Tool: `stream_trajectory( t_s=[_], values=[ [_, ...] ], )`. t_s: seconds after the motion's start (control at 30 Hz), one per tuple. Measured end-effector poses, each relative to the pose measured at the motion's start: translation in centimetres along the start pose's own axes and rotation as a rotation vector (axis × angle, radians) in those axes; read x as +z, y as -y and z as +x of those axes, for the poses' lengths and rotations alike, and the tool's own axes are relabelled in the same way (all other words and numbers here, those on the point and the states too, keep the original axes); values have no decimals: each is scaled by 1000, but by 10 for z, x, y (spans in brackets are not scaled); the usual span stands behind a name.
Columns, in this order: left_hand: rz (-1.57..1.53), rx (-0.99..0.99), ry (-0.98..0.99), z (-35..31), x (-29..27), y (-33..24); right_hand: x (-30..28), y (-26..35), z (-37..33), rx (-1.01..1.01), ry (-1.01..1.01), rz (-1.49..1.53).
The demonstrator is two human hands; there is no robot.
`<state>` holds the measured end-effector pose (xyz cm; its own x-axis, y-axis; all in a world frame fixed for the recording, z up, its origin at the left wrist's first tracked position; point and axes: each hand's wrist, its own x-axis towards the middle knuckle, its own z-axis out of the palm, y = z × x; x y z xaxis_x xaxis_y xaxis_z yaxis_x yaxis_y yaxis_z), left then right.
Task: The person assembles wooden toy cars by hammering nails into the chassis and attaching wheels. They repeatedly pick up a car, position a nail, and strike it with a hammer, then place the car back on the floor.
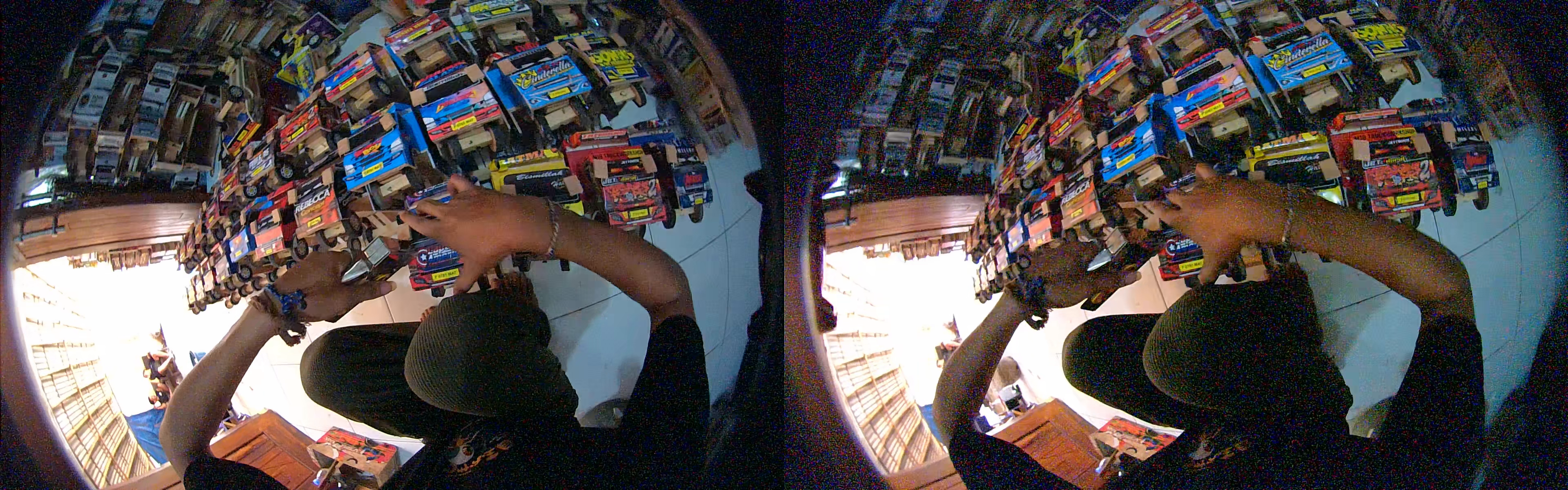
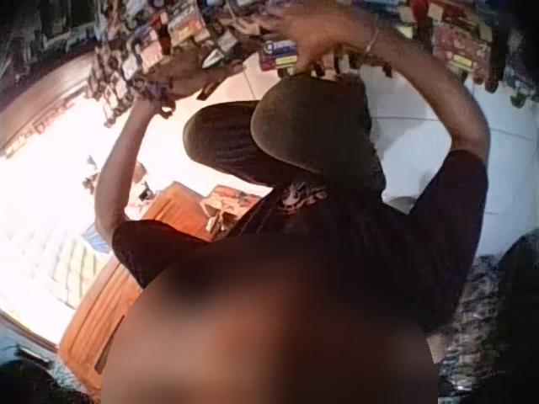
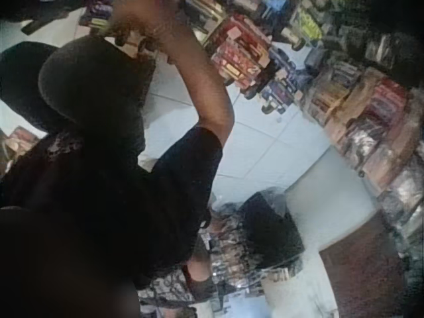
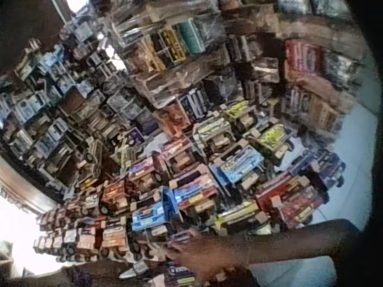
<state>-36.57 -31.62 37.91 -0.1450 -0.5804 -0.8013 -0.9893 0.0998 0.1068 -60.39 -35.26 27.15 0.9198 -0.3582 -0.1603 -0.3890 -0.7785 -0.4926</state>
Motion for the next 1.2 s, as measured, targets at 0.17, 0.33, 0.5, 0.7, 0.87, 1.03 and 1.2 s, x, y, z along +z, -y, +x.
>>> stream_trajectory(
  t_s=[0.17, 0.33, 0.5, 0.7, 0.87, 1.03, 1.2],
  values=[
    [-41, 57, -30, 15, 6, 19, 4, -5, 7, -14, 26, 23],
    [-26, 70, 37, 21, 4, 24, 8, -7, 8, -24, 1, 16],
    [-1, -24, 145, 18, -8, 11, 6, -7, 6, -33, -19, 37],
    [72, 46, 91, 14, -19, 0, 7, -7, 7, -47, -28, 17],
    [138, 103, 38, 16, -24, -3, 8, -9, 6, -62, -29, 21],
    [255, 38, 109, 24, -29, -3, 7, -7, 5, -52, -30, 21],
    [230, 189, -16, 31, -18, 12, 7, -6, 5, -34, 9, 35]
  ],
)
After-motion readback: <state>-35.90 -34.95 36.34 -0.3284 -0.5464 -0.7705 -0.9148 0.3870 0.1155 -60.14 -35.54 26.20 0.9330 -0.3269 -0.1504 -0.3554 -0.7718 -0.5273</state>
